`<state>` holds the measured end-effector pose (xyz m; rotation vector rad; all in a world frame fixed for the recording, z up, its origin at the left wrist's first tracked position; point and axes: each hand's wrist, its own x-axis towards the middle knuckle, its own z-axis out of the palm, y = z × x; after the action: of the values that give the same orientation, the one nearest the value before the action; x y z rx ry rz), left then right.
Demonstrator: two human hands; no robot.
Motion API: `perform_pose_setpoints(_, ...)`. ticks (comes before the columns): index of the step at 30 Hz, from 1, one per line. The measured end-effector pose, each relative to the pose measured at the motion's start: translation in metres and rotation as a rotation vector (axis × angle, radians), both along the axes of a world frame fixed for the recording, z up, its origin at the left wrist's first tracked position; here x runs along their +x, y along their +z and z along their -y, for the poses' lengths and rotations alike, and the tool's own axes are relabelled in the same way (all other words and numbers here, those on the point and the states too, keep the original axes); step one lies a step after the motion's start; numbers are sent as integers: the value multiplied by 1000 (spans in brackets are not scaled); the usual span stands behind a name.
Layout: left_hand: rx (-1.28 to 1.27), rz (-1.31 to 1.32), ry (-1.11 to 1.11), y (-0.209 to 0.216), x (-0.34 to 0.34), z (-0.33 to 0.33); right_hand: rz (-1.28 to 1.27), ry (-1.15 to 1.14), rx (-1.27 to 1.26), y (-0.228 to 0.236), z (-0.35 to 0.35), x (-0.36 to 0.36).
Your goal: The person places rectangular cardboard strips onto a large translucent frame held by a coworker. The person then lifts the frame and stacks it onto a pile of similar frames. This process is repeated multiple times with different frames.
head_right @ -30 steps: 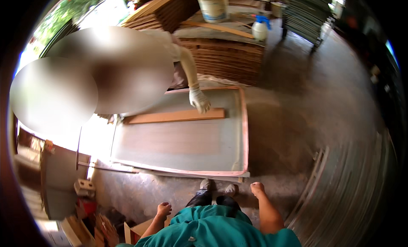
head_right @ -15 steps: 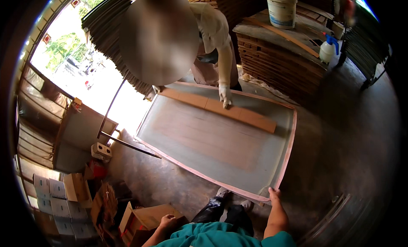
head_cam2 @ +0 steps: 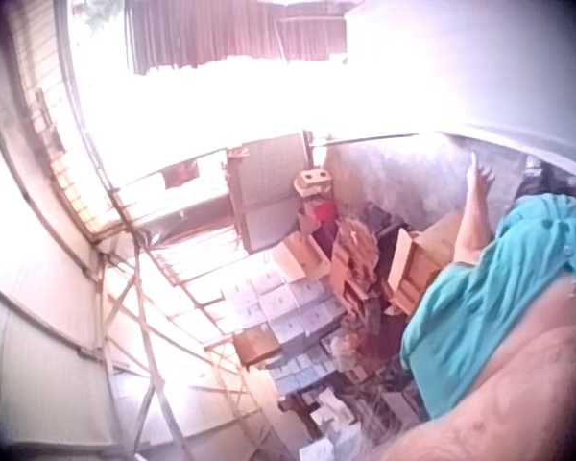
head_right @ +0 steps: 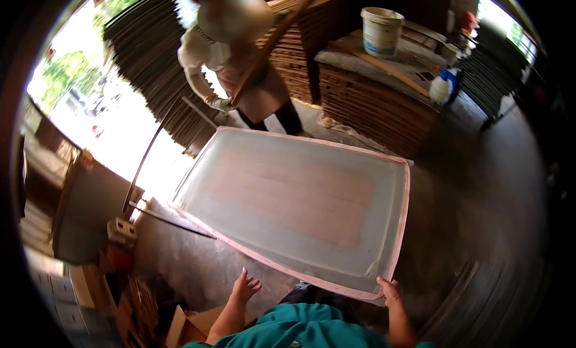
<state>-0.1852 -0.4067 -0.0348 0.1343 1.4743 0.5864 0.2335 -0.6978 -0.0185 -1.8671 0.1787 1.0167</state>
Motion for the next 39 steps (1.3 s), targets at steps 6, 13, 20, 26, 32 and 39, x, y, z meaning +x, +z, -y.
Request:
perform_pose_setpoints(6,133,561,32,-52,10,-79,257,-131,-29,53,-13,-65)
perform_pose_setpoints(13,141,218,87,45,20,-26,328,-302,26,61,75,-129)
perform_pose_setpoints(20,144,297,-218,90,46,70,190,-483,-227,0,256,-208)
perform_pose_setpoints(26,347,369,-714,133,106,162,-54,-835,-396,-11,343,-322)
perform_pose_setpoints(32,431,463,-1232,171,230,284,-378,-1072,-124,-29,393,-408)
perform_pose_setpoints(39,491,285,-1708,101,390,375,-578,-1323,153,-40,377,-434)
